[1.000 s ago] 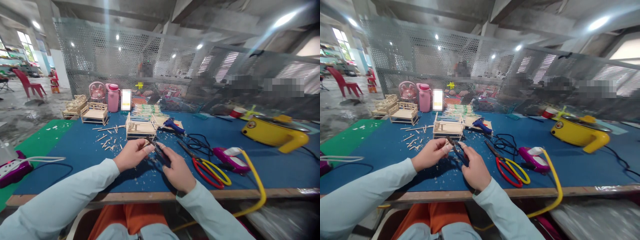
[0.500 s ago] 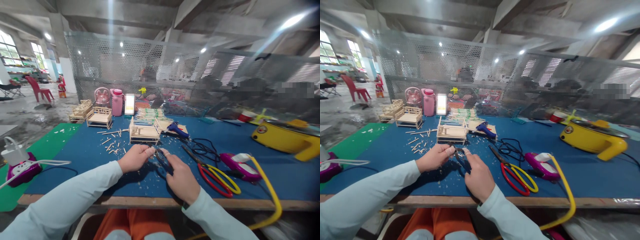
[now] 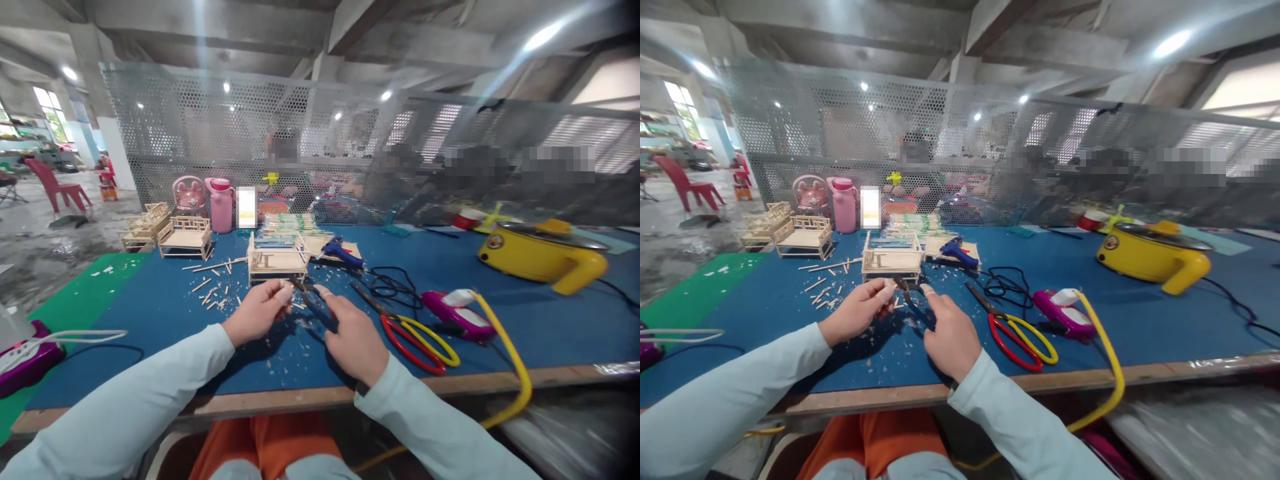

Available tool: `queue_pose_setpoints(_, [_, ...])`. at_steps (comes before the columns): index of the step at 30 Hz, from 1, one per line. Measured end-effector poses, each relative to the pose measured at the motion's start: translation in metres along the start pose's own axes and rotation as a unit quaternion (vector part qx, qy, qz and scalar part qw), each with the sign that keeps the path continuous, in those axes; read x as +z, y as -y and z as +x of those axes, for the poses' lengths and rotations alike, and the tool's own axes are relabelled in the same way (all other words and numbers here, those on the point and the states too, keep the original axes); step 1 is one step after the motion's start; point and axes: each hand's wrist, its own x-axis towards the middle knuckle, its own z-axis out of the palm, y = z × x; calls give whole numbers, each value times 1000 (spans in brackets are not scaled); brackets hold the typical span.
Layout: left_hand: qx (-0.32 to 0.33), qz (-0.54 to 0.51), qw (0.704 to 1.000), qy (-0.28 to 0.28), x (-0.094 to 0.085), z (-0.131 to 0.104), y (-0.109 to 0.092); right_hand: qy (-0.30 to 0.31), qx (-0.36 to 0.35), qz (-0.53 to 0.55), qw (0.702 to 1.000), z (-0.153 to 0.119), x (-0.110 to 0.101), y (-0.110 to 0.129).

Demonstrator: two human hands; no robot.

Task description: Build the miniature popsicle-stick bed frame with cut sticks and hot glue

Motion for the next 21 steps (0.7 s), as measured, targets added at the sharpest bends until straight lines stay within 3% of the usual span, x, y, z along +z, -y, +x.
queue_pose_setpoints(3, [-1,-14,1000,-5,-3,1,-1,15,11,110,994,-2,-1,6])
queue_pose_setpoints(7, [-18,-70,997,2,-5,2,0,139,23,302,943,1,-10,11])
queue_pose_setpoints(9, [-44,-98,994,8,-5,3,1,147,55,307,939,6,-16,7])
queue_pose_setpoints(11, [-77,-109,991,5,-4,3,3,118,101,218,964,12,-20,-2])
queue_pose_setpoints(13, [-106,-109,988,-4,-4,5,5,114,158,58,979,19,-22,-15])
queue_pose_setpoints(16, [-128,-121,984,-24,-2,7,7,145,228,-156,950,30,-19,-33])
queue_pose_setpoints(18, [-136,-136,981,-35,-1,8,9,148,249,-210,934,37,-13,-42])
queue_pose_setpoints(21, [-141,-134,980,-47,-2,9,12,118,234,-222,939,43,-5,-50])
